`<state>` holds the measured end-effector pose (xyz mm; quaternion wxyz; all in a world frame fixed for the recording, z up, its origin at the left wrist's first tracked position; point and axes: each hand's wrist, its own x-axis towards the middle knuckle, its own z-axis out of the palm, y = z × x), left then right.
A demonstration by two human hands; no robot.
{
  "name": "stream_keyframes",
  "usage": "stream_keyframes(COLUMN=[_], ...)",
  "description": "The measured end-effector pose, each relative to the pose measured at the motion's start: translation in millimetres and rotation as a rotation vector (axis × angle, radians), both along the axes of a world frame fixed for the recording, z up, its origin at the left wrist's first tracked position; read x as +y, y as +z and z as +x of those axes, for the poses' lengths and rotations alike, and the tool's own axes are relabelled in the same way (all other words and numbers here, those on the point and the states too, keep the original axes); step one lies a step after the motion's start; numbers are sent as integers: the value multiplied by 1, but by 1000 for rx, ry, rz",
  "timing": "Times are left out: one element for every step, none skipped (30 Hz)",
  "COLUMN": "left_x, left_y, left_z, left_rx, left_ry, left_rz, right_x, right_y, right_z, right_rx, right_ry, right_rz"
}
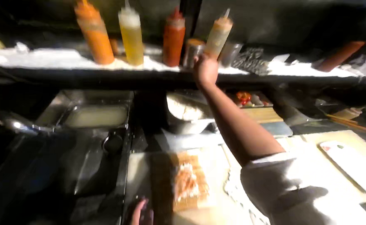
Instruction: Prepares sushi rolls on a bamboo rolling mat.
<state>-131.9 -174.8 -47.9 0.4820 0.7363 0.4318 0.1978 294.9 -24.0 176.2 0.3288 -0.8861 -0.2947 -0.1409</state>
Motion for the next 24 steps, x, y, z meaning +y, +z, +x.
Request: stream_keyframes(left_x=[-2, -5, -9, -11, -10, -10, -10, -11, -10, -9, -8, -7, -6, -6, -5, -6, -6, -8, -11, -13, -16, -18, -19, -21], left_y=[2, 5, 6, 3, -1, -5, -9, -14, -21, -26, -28, -27, -27, -25, -23, -21, -20, -18, -17, -16, -15, -15, -17, -18], left_z=[0, -3, -7, -9, -11, -12, -11, -8, -3, 2, 8, 13, 17, 22, 26, 29, 31, 32, 31, 29, 27, 24, 21, 18], left_rx=[13, 29, 33, 24, 16, 15, 29, 48, 58, 59, 64, 77, 90, 103, 114, 121, 126, 128, 127, 124, 113, 91, 67, 51], left_ry=[11, 20, 31, 37, 36, 26, 20, 19, 22, 12, -4, -22, -43, -68, -92, -115, -135, -148, -155, -158, -156, -143, -122, -96], left_rz=[-13, -31, -43, -45, -35, -27, -21, -10, 24, 40, 23, 6, -12, -33, -43, -46, -47, -46, -40, -41, -41, -34, -18, -4], right_x=[-14, -36, -67, -101, -134, -163, -185, -198, -203, -204, -203, -200, -197, -193, -190, -188, -187, -185, -184, -185, -186, -187, -189, -194], right_y=[-10, -26, -53, -85, -123, -164, -202, -234, -256, -269, -275, -275, -273, -268, -263, -259, -255, -252, -252, -254, -255, -250, -239, -226], right_z=[-13, -29, -50, -74, -95, -111, -119, -121, -120, -119, -120, -122, -125, -128, -131, -135, -139, -142, -143, -141, -137, -134, -132, -133], right_rx=[-86, -204, -297, -304, -244, -107, 108, 305, 432, 481, 493, 513, 542, 578, 608, 625, 636, 657, 699, 763, 837, 896, 909, 861], right_ry=[23, 85, 195, 352, 508, 626, 676, 670, 635, 587, 536, 477, 416, 364, 329, 309, 293, 279, 275, 293, 330, 386, 455, 536], right_rz=[26, 74, 107, 74, -19, -205, -458, -662, -782, -841, -867, -882, -890, -896, -897, -891, -879, -862, -840, -790, -706, -599, -507, -445])
